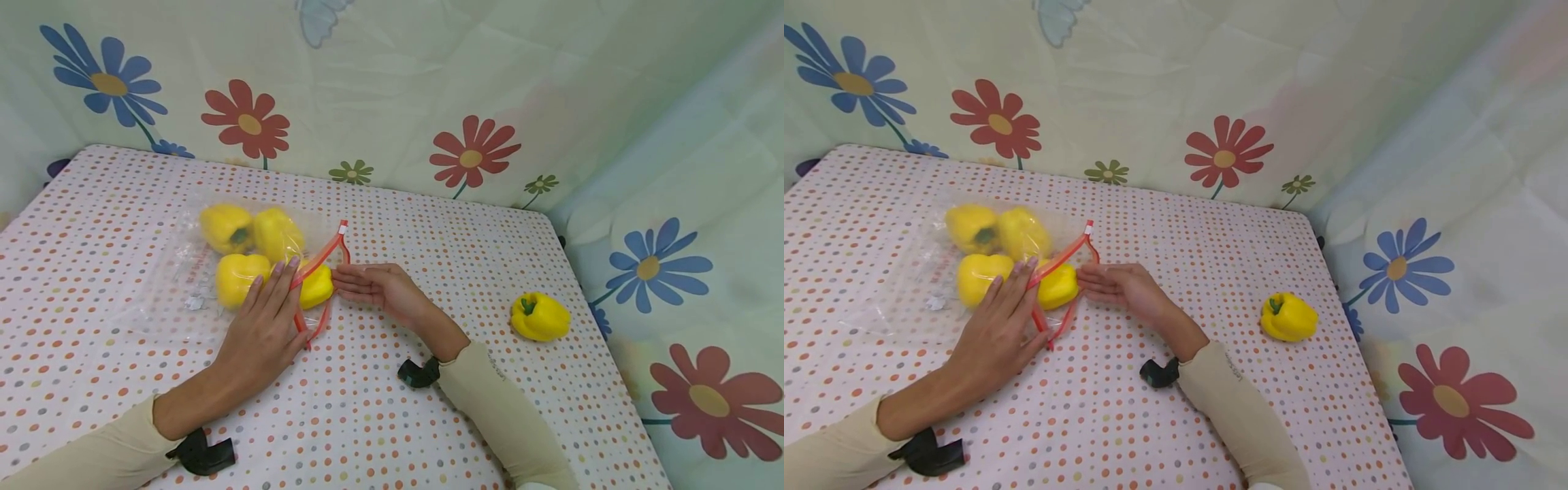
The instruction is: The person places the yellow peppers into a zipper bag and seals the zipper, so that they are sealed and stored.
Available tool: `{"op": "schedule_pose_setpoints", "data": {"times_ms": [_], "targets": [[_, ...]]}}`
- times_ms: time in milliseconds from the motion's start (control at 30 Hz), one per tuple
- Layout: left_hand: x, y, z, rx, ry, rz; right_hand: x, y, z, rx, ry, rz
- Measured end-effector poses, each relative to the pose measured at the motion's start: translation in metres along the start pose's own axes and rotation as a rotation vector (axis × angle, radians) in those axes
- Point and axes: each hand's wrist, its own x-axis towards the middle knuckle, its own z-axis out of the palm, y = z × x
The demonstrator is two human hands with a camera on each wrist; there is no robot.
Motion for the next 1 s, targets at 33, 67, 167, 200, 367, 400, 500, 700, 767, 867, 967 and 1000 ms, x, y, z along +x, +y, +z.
{"op": "schedule_pose_setpoints", "data": {"times_ms": [33, 67, 167, 200, 367, 400, 500, 700, 767, 867, 967, 1000], "targets": [[0.000, 0.000, 0.000, -0.001, 0.001, 0.001, 0.000, 0.000, 0.000, 0.005, -0.001, 0.009], [0.000, 0.000, 0.000, -0.002, -0.001, 0.001, 0.000, 0.001, 0.000, 0.011, -0.006, 0.017], [0.001, 0.000, -0.001, 0.007, -0.007, -0.001, 0.001, 0.003, 0.001, 0.014, -0.019, 0.029], [0.001, 0.000, -0.001, 0.010, -0.009, -0.002, 0.001, 0.003, 0.001, 0.014, -0.025, 0.031], [0.000, 0.000, -0.002, 0.013, -0.020, -0.008, 0.004, 0.005, 0.004, 0.012, -0.053, 0.048], [0.000, 0.001, -0.002, 0.011, -0.018, -0.008, 0.004, 0.006, 0.005, 0.014, -0.059, 0.051], [0.000, 0.000, -0.001, 0.011, -0.009, -0.005, 0.006, 0.006, 0.006, 0.020, -0.070, 0.055], [0.000, 0.000, 0.000, 0.020, 0.008, 0.005, 0.008, 0.007, 0.008, 0.043, -0.079, 0.068], [0.000, 0.000, 0.000, 0.024, 0.009, 0.008, 0.009, 0.006, 0.009, 0.052, -0.079, 0.073], [0.000, 0.000, 0.000, 0.021, 0.012, 0.007, 0.011, 0.006, 0.010, 0.062, -0.082, 0.074], [0.000, 0.000, 0.001, 0.010, 0.019, 0.005, 0.013, 0.006, 0.011, 0.062, -0.087, 0.073], [0.000, 0.000, 0.001, 0.007, 0.021, 0.005, 0.014, 0.006, 0.011, 0.062, -0.088, 0.073]]}}
